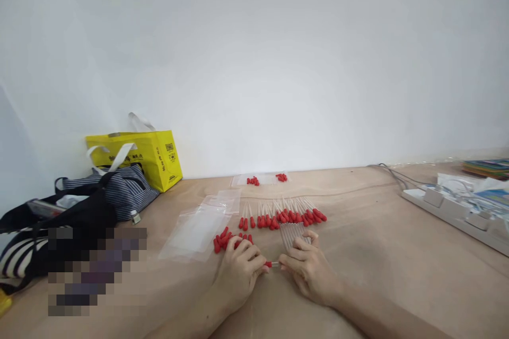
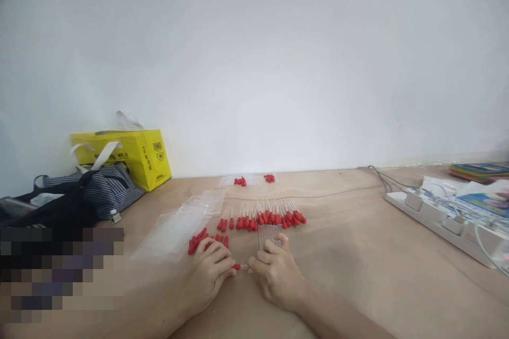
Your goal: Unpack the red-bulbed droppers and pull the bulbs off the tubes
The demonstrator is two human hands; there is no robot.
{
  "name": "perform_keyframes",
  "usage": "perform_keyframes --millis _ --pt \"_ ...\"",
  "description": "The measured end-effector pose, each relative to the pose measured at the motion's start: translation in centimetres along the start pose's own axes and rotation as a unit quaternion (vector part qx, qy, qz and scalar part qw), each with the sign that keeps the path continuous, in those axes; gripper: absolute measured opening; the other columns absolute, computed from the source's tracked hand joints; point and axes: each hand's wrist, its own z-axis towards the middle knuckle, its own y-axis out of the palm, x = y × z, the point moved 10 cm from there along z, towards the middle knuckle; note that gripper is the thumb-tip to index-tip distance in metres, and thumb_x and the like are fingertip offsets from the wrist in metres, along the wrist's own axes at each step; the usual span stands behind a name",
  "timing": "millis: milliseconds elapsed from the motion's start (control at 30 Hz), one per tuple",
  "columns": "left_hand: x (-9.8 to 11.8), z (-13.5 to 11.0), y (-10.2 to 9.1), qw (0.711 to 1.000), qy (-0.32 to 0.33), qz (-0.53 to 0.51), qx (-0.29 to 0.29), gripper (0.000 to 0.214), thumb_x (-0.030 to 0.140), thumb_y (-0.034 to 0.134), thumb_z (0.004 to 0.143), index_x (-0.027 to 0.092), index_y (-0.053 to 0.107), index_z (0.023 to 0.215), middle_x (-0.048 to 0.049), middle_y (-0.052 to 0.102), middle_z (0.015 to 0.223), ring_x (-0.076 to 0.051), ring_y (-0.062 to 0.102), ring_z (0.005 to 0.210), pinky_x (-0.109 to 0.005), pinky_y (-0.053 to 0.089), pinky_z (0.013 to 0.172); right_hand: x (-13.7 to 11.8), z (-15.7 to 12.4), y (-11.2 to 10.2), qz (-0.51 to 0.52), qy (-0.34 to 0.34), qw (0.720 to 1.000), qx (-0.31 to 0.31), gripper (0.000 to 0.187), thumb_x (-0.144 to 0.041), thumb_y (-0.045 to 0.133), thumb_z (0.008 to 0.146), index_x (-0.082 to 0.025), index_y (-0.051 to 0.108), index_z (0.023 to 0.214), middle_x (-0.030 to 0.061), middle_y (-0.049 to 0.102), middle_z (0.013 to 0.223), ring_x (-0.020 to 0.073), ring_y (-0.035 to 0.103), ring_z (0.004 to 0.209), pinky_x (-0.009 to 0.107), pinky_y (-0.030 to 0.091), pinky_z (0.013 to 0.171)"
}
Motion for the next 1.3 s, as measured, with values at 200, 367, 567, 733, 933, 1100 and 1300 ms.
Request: perform_keyframes --millis 200,367,567,733,933,1100,1300 --pt "-0.8 -0.3 -0.1 1.000 -0.014 0.014 -0.017 0.019 0.021 0.047 0.082 0.020 0.054 0.064 0.0023 0.060 0.065 -0.014 0.047 0.066 -0.033 0.030 0.071 0.7 -0.4 -0.6 0.011 0.018 1.000 0.005 0.020 -0.017 0.040 0.082 -0.019 0.056 0.070 -0.0018 0.051 0.054 0.0126 0.040 0.063 0.034 0.021 0.075" --pt "-3.8 -1.0 -1.9 0.996 -0.084 0.007 -0.008 0.027 0.024 0.036 0.086 0.019 0.058 0.070 -0.0017 0.056 0.067 -0.015 0.049 0.065 -0.028 0.039 0.062 5.3 -1.8 -1.8 -0.032 0.155 0.987 0.030 0.025 -0.019 0.038 0.084 -0.020 0.061 0.076 0.0004 0.057 0.061 0.0133 0.047 0.064 0.032 0.025 0.072" --pt "-8.2 -1.3 -3.4 0.975 -0.208 -0.045 0.057 0.031 0.026 0.033 0.084 0.018 0.061 0.093 -0.0044 0.052 0.078 -0.015 0.054 0.070 -0.027 0.047 0.065 9.1 -2.9 -0.6 -0.002 0.286 0.958 0.016 0.032 -0.015 0.031 0.082 -0.018 0.059 0.098 0.0050 0.059 0.073 0.0156 0.054 0.066 0.028 0.034 0.064" --pt "-13.4 -3.0 -4.5 0.946 -0.310 -0.020 0.094 0.033 0.027 0.039 0.073 0.016 0.061 0.095 -0.0052 0.058 0.078 -0.018 0.058 0.071 -0.029 0.048 0.068 11.1 -4.4 -0.9 -0.028 0.345 0.938 0.004 0.033 -0.010 0.032 0.074 -0.015 0.055 0.097 0.0095 0.060 0.086 0.0195 0.056 0.080 0.028 0.037 0.065" --pt "-16.8 -4.6 -4.6 0.909 -0.413 0.000 0.061 0.035 0.036 0.045 0.067 0.017 0.064 0.090 -0.0046 0.068 0.080 -0.021 0.061 0.075 -0.030 0.048 0.068 12.0 -5.4 -0.3 -0.056 0.393 0.916 -0.059 0.024 -0.006 0.033 0.070 -0.017 0.049 0.085 0.0022 0.060 0.066 0.0184 0.057 0.065 0.027 0.033 0.062" --pt "-16.7 -4.5 -4.1 0.899 -0.435 -0.002 0.037 0.035 0.040 0.047 0.067 0.017 0.064 0.089 -0.0028 0.070 0.073 -0.018 0.062 0.066 -0.026 0.049 0.063 12.3 -5.2 -0.1 -0.051 0.389 0.918 -0.058 0.020 -0.005 0.037 0.068 -0.017 0.049 0.078 0.0040 0.061 0.072 0.0179 0.057 0.069 0.026 0.033 0.063" --pt "-15.8 -3.7 -2.9 0.900 -0.436 -0.005 0.004 0.033 0.038 0.051 0.066 0.015 0.064 0.085 -0.0039 0.068 0.071 -0.018 0.063 0.063 -0.027 0.048 0.064 12.2 -4.8 0.3 -0.027 0.363 0.931 -0.039 0.020 -0.005 0.038 0.068 -0.017 0.052 0.076 0.0056 0.060 0.079 0.0170 0.057 0.072 0.026 0.036 0.064"
